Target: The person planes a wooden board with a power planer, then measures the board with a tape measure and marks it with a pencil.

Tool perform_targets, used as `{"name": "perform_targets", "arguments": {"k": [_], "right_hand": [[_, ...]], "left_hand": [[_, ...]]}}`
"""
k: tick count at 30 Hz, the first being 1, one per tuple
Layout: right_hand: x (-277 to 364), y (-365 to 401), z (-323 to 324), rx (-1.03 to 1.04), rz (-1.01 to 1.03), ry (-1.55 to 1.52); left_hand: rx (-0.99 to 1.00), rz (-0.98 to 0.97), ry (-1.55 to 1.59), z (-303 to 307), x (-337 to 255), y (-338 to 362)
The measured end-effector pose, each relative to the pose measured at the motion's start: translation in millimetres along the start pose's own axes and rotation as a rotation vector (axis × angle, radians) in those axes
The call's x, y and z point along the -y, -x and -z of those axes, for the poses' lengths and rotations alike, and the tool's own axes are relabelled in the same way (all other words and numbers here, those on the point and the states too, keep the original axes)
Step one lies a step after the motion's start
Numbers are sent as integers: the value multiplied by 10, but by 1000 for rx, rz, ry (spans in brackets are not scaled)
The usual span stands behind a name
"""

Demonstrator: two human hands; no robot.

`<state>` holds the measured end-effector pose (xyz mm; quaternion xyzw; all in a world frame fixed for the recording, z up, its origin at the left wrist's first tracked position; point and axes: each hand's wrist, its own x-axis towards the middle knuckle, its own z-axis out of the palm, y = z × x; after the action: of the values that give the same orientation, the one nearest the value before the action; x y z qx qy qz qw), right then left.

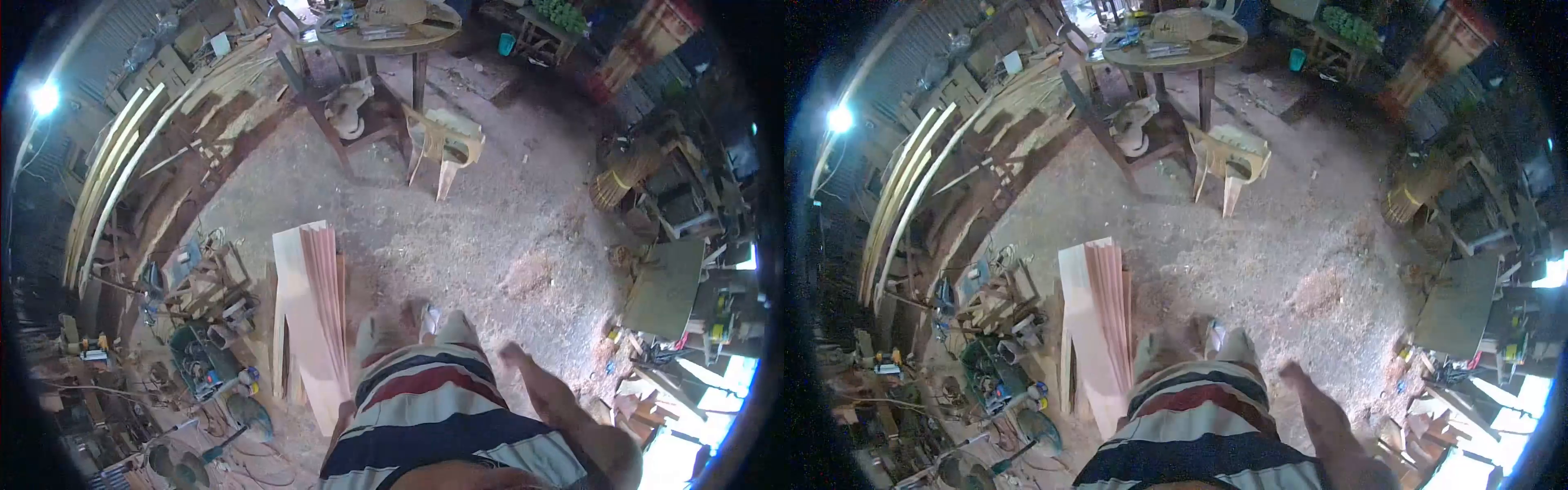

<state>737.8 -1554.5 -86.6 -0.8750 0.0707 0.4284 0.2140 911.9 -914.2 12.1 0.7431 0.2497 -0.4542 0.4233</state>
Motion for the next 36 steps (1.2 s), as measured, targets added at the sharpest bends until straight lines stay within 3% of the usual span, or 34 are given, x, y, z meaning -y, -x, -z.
{"name": "perform_targets", "arguments": {"k": [2,4,5,6,8,9,11,15,17,20,24,26,27,28,30,31,33,36], "right_hand": [[-490,-1545,797,-96,248,513],[455,-2068,2666,-258,17,91],[832,-2340,3474,-263,-24,93],[1251,-2447,4229,-448,45,96],[2233,-2388,5729,-580,101,-15],[2567,-2471,6290,-518,86,-59],[3035,-2738,6973,-767,255,-152],[3648,-3412,7687,-672,263,-61],[4054,-3318,7904,-614,206,-90],[4186,-3710,8201,-631,337,-246],[4496,-4089,9077,-622,326,-180],[4675,-4392,9764,-595,351,-177],[4662,-4746,9977,-703,444,-218],[4676,-5078,10283,-685,430,-265],[4734,-5694,10942,-644,367,-290],[4773,-5984,11292,-620,320,-266],[4840,-6597,11932,-820,394,-73],[4803,-7352,12629,-872,261,-6]], "left_hand": [[-24,9,61,-17,-480,-206],[-36,5,98,-37,-948,-436],[-39,1,112,-35,-1161,-579],[-42,-5,122,-11,-1385,-743],[-37,-28,128,81,-1809,-1090],[-28,-38,122,151,-2022,-1264],[-5,-57,119,340,-2508,-1553],[-15,-79,184,878,-3471,-1979],[-47,-86,268,1199,-3939,-2139],[-115,-72,459,1700,-4640,-2367],[-297,-102,680,2135,-5246,-2557],[-366,-57,712,2087,-5527,-2471],[-384,-37,739,2002,-5540,-2443],[-400,-16,766,1947,-5490,-2407],[-234,120,992,1725,-4952,-2655],[-245,153,920,1561,-4993,-2625],[-266,212,721,1264,-5362,-2558],[-291,263,672,1055,-6182,-2791]]}}
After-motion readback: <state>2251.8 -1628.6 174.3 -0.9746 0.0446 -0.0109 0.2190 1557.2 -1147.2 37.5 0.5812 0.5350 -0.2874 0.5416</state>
